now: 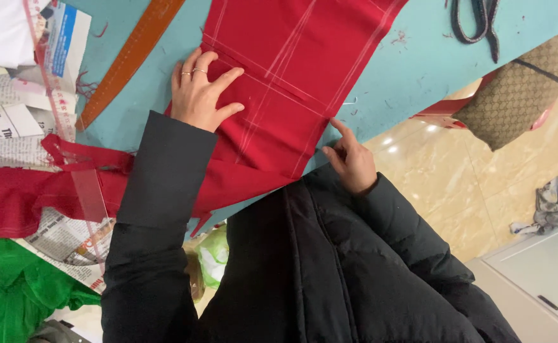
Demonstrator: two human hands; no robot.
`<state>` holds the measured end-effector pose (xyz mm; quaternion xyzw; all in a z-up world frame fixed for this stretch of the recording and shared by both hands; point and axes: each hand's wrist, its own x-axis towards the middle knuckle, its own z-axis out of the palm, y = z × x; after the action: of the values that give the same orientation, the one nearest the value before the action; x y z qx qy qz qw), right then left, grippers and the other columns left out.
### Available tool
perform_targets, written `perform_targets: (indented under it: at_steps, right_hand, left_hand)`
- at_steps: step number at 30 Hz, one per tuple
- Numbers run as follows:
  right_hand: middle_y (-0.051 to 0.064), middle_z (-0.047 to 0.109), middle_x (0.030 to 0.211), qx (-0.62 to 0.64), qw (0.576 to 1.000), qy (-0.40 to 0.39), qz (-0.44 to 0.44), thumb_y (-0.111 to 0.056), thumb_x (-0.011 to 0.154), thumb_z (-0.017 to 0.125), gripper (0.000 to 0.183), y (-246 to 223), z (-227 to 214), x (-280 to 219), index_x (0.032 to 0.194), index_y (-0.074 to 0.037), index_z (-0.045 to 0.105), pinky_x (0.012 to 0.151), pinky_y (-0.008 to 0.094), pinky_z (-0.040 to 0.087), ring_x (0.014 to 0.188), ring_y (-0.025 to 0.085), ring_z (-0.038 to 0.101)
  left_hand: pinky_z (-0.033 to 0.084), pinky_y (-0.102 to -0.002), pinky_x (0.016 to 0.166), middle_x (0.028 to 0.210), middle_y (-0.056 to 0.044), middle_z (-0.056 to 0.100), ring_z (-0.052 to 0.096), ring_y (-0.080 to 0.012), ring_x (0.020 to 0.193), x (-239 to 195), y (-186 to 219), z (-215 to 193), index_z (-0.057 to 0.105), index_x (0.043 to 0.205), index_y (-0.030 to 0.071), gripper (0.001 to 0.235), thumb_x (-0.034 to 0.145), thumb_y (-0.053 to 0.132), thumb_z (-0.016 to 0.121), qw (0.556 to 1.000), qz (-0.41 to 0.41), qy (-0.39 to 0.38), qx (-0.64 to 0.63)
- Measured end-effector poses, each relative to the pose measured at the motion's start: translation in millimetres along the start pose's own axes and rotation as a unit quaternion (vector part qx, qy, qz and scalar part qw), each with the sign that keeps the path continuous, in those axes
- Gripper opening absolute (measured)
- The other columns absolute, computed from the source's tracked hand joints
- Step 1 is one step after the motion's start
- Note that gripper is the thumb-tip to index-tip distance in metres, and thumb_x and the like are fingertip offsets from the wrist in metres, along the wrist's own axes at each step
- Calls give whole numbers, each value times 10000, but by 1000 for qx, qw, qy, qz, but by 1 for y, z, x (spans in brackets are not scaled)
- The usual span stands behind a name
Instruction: Marking and cutting red fabric patterns using a ruler, chalk, and scissors
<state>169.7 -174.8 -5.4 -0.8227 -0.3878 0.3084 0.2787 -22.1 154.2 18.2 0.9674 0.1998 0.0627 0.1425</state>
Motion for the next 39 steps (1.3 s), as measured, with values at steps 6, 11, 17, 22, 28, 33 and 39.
perform_targets:
  at_steps: [6,11,17,22,28,33,39]
  right_hand:
    - [-9,504,701,14,1000,18,-19,-245,1024,640,667,-10,-3,0,1603,-160,320,611,378,441,617,219,532]
    - [7,562,706,-29,999,27,-29,-383,1047,597,672,-4,5,3,1603,-141,308,563,418,436,621,252,574]
    - [28,597,766,23,999,43,-4,-341,1027,627,649,-6,1,-3,1588,-182,342,672,424,480,673,277,596]
    - [19,717,831,21,998,61,27,-339,1004,659,625,5,-1,-1,1567,-259,398,754,459,543,750,298,692]
    - [19,706,855,31,993,111,-16,-250,1001,691,552,5,-35,20,1512,-224,483,720,386,545,679,234,675]
    - [99,554,1032,-40,974,174,-141,-180,1050,703,468,7,-103,72,1459,-77,500,768,389,487,814,211,557]
    - [151,540,1153,-14,945,212,-247,-107,1063,738,403,70,-183,225,1403,-40,533,837,376,533,1010,252,587]
  left_hand:
    - [353,-711,1084,1424,-125,443,356,-417,1416,0,4,-5,678,1401,260,674,791,381,936,1000,4,9,-2]
    - [359,-735,1072,1430,-138,439,363,-440,1409,-2,1,-2,659,1425,259,709,785,394,932,1000,9,2,2]
    - [503,-581,925,1375,-145,461,546,-405,1236,-36,-12,11,552,1467,199,859,762,417,992,984,-151,85,47]
    - [529,-561,831,902,50,724,747,-372,902,-89,-44,49,548,1340,197,583,952,584,747,942,-331,-51,9]
    - [560,-409,671,834,36,757,750,-284,792,-130,-77,-13,727,1111,260,277,930,433,846,937,-327,122,36]
    - [561,-352,666,955,-58,729,734,-230,787,-220,-198,-55,671,1160,22,327,1019,221,888,859,-322,231,325]
    - [499,-428,922,1149,-144,675,642,-349,1056,-73,-23,-43,784,1154,10,374,800,16,905,949,-133,285,38]
